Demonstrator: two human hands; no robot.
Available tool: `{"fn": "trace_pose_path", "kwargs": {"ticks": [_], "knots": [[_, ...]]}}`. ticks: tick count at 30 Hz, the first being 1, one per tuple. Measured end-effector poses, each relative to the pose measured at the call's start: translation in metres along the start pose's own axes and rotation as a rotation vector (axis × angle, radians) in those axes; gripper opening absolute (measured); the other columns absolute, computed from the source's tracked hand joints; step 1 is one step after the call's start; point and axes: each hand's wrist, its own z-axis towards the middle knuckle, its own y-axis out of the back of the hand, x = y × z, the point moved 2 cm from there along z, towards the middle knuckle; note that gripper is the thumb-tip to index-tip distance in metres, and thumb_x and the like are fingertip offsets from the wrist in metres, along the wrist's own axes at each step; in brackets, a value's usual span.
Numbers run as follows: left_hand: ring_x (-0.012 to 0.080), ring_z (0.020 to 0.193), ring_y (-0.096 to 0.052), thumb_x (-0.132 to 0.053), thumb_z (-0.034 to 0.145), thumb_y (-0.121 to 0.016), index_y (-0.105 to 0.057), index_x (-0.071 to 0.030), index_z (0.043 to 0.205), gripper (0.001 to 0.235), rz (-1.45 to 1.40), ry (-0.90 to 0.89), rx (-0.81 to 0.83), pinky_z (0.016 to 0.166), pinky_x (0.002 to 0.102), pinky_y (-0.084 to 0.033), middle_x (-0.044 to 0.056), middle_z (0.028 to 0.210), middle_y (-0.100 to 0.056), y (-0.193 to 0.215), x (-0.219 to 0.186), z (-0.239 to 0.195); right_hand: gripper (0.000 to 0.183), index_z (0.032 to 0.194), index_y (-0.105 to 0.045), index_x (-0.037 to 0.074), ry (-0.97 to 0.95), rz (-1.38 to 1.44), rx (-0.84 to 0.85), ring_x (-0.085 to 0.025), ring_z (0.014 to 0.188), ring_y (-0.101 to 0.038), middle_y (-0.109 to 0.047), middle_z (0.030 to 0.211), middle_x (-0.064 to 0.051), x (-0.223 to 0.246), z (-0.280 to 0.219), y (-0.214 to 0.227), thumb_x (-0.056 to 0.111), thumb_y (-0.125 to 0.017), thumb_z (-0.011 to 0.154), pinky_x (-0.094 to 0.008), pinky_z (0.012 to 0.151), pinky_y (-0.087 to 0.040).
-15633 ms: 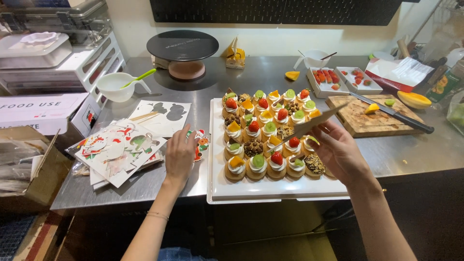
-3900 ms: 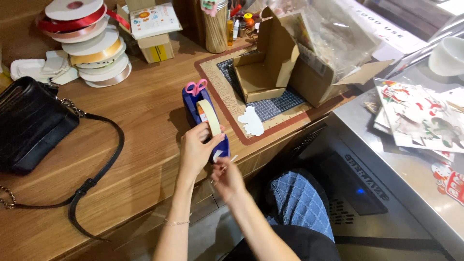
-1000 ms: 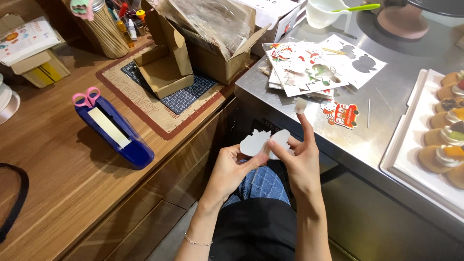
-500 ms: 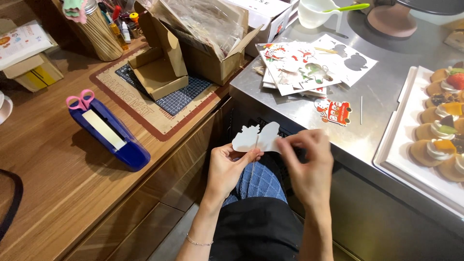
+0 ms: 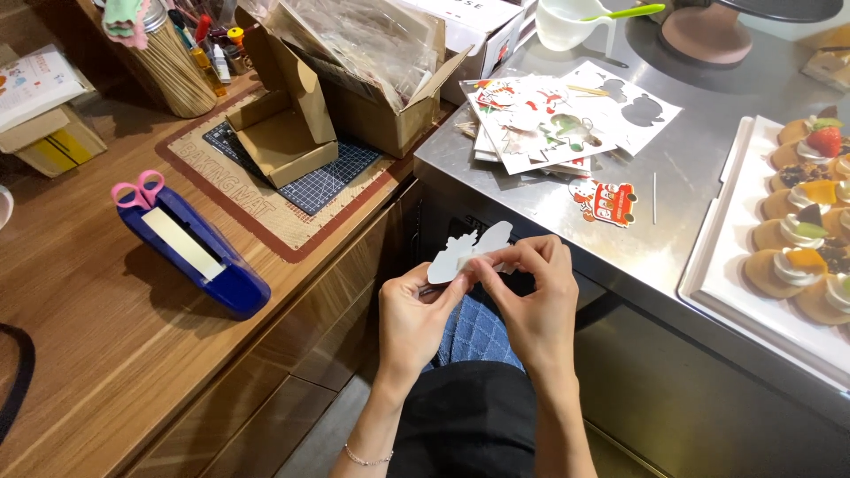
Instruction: Preparing Christmas-themed paper decorations by applying tape and then placing them onto small fruit-topped pastries.
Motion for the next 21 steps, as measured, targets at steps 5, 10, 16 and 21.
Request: {"fn": "trace_pose_path", "kwargs": {"ticks": [5, 10, 16, 21], "knots": [[0.0156, 0.091, -0.085, -0.002, 0.1, -0.088, -0.094, 0.002, 0.105, 0.009, 0.12, -0.128, -0.06, 0.078, 0.03, -0.073, 0.016, 0.087, -0.09, -0.001, 0.003, -0.003, 0.022, 0.097, -0.084, 0.013, 0.016, -0.07, -0.03, -0.024, 0.101, -0.061, -0.061, 0.103, -0.005, 0.005, -0.001, 0.001, 0.028, -0.1, 0.098, -0.041, 0.096, -0.055], [0.0175, 0.092, -0.089, 0.002, 0.1, -0.088, -0.095, -0.006, 0.112, 0.016, 0.216, -0.284, -0.046, 0.076, 0.028, -0.072, 0.013, 0.093, -0.091, -0.002, 0.014, -0.002, 0.022, 0.099, -0.083, 0.018, 0.146, -0.385, -0.1, -0.026, 0.103, -0.059, -0.062, 0.121, -0.003, 0.008, -0.007, 0.008, 0.035, -0.097, 0.102, -0.042, 0.088, -0.047], [0.0185, 0.11, -0.088, -0.008, 0.101, -0.086, -0.089, 0.0, 0.126, 0.027, -0.133, -0.024, 0.109, 0.099, 0.031, -0.075, 0.015, 0.12, -0.093, -0.004, 0.026, 0.005, 0.081, 0.14, -0.068, 0.006, -0.047, -0.284, -0.128, -0.029, 0.107, -0.066, -0.067, 0.132, -0.013, -0.01, 0.003, 0.0, 0.053, -0.102, 0.084, -0.042, 0.095, -0.052], [0.0175, 0.091, -0.082, -0.013, 0.099, -0.093, -0.091, 0.006, 0.109, 0.022, -0.262, -0.036, 0.026, 0.083, 0.041, -0.075, 0.019, 0.094, -0.09, -0.007, 0.025, 0.011, 0.032, 0.117, -0.087, 0.009, -0.436, 0.562, -0.056, -0.013, 0.076, -0.072, -0.083, 0.085, -0.01, -0.025, -0.003, -0.03, 0.016, -0.102, 0.09, -0.028, 0.071, -0.065]]}}
